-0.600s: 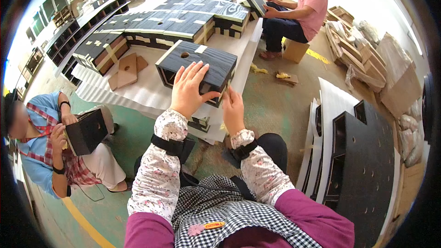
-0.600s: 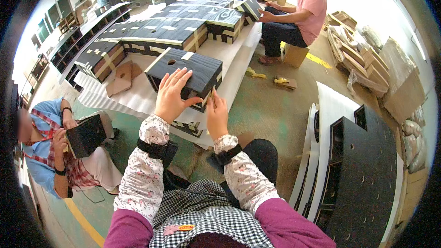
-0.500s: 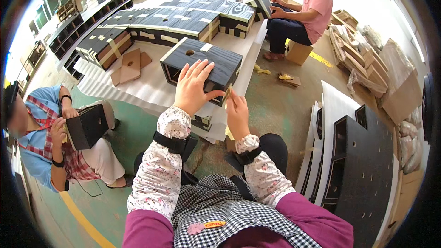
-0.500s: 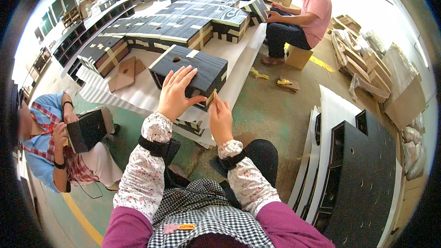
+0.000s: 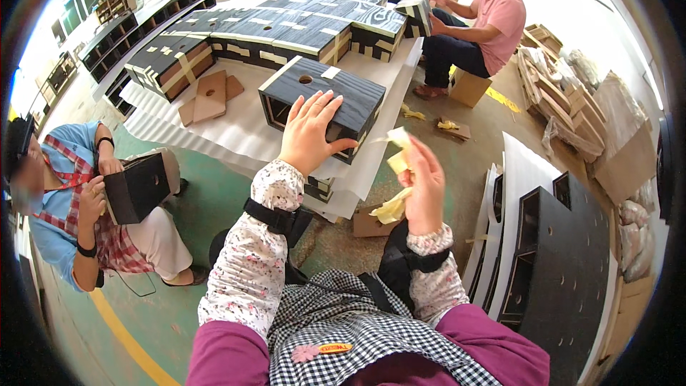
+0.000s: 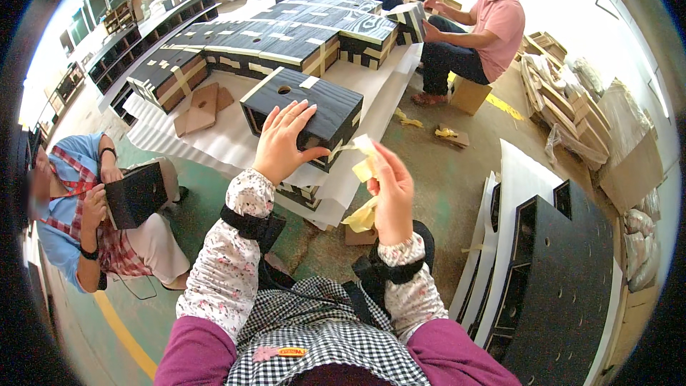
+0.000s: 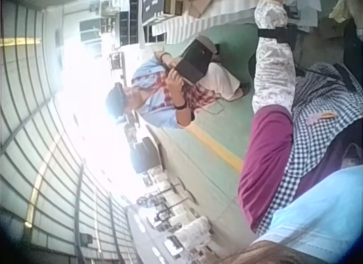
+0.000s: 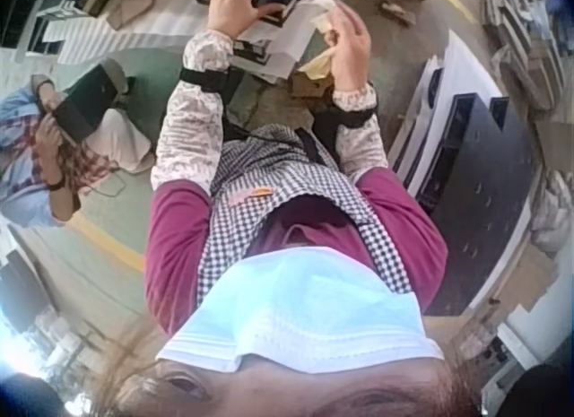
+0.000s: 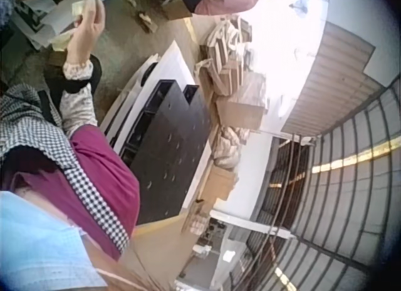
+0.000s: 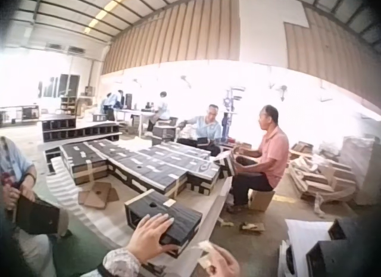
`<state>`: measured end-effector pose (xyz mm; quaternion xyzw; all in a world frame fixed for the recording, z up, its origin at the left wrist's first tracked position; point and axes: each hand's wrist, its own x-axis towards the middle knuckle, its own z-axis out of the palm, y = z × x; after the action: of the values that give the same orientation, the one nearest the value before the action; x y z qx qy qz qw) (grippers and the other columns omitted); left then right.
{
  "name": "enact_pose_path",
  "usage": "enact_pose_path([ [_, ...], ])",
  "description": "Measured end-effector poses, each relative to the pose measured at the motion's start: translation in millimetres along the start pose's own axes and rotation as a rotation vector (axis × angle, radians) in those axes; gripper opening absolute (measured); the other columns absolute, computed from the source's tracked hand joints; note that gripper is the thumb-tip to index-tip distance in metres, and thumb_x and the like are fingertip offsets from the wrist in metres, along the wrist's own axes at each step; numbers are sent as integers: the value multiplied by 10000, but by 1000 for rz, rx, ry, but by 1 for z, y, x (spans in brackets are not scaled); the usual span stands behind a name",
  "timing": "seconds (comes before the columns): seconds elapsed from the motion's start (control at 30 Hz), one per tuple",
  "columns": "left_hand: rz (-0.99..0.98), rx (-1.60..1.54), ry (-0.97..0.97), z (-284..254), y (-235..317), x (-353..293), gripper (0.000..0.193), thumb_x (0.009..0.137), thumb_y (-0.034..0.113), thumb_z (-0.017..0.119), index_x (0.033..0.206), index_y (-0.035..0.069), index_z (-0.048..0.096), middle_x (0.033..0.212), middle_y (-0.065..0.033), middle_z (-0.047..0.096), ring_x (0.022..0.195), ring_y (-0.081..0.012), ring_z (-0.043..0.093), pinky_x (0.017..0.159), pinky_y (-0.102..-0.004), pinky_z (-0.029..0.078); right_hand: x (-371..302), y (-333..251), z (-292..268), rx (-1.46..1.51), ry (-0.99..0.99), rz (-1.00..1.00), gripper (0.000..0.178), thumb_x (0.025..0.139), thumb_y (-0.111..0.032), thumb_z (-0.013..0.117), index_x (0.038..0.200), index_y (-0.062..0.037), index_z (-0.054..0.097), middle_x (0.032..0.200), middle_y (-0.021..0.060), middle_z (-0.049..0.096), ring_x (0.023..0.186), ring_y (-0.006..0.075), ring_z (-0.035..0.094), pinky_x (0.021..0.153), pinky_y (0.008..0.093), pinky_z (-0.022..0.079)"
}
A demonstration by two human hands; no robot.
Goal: The person applies yellow tape to the edges of a small black wooden box. They repeatedly pick up the box, apply tape to different sides, and place it back on the table. The person also handles a piece of cardboard and other wooden components during the process.
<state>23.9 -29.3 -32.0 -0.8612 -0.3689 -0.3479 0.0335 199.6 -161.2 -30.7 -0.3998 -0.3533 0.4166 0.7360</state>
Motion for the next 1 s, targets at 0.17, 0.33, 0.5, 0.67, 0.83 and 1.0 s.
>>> enact_pose_path([
  [0.17, -3, 26, 6, -1, 0, -1, 803, 693, 540, 707, 1316, 87, 482, 1374, -118, 460, 1310, -262, 378, 1113, -441, 210, 45, 34, -10, -85, 128, -62, 275, 954, -183, 534, 1178, -37, 597, 900, -23, 600, 658, 26, 472, 578, 166, 402],
  [0.33, -12, 2, 10, 0, 1, -1, 794, 693, 520, 717, 1312, 80, 485, 1365, -115, 467, 1311, -247, 375, 1117, -436, 200, 55, 112, 2, -394, 69, -173, 326, 958, -185, 508, 1231, -16, 568, 891, 7, 588, 697, 61, 492, 609, 214, 437],
  [0.5, -10, -25, 2, -2, 0, -2, 792, 693, 502, 725, 1320, 86, 478, 1369, -119, 463, 1307, -263, 381, 1117, -443, 206, 28, 107, 12, -351, 18, -59, 340, 963, -201, 499, 1251, -31, 562, 894, -4, 561, 667, 44, 482, 577, 202, 420],
  [0.67, -9, -23, 9, -1, -3, -3, 802, 696, 529, 714, 1315, 76, 480, 1361, -120, 471, 1307, -262, 380, 1117, -443, 201, -13, 76, 6, -368, -160, 130, 328, 967, -206, 496, 1244, -46, 573, 866, -7, 567, 620, 33, 472, 536, 184, 398],
  [0.83, -39, -36, 19, -3, 5, -2, 815, 716, 595, 662, 1303, 58, 486, 1358, -124, 472, 1308, -261, 377, 1122, -456, 167, -66, 65, -5, -447, -506, 319, 291, 956, -196, 519, 1200, -70, 613, 831, -27, 571, 598, 27, 460, 531, 178, 397],
  [1.0, -135, 124, 56, 5, 26, -5, 776, 741, 574, 644, 1295, 53, 489, 1379, -121, 448, 1324, -259, 352, 1120, -486, 140, -96, 82, -16, -407, -620, 410, 302, 979, -228, 479, 1200, -67, 608, 816, -28, 549, 618, 36, 451, 553, 178, 399],
])
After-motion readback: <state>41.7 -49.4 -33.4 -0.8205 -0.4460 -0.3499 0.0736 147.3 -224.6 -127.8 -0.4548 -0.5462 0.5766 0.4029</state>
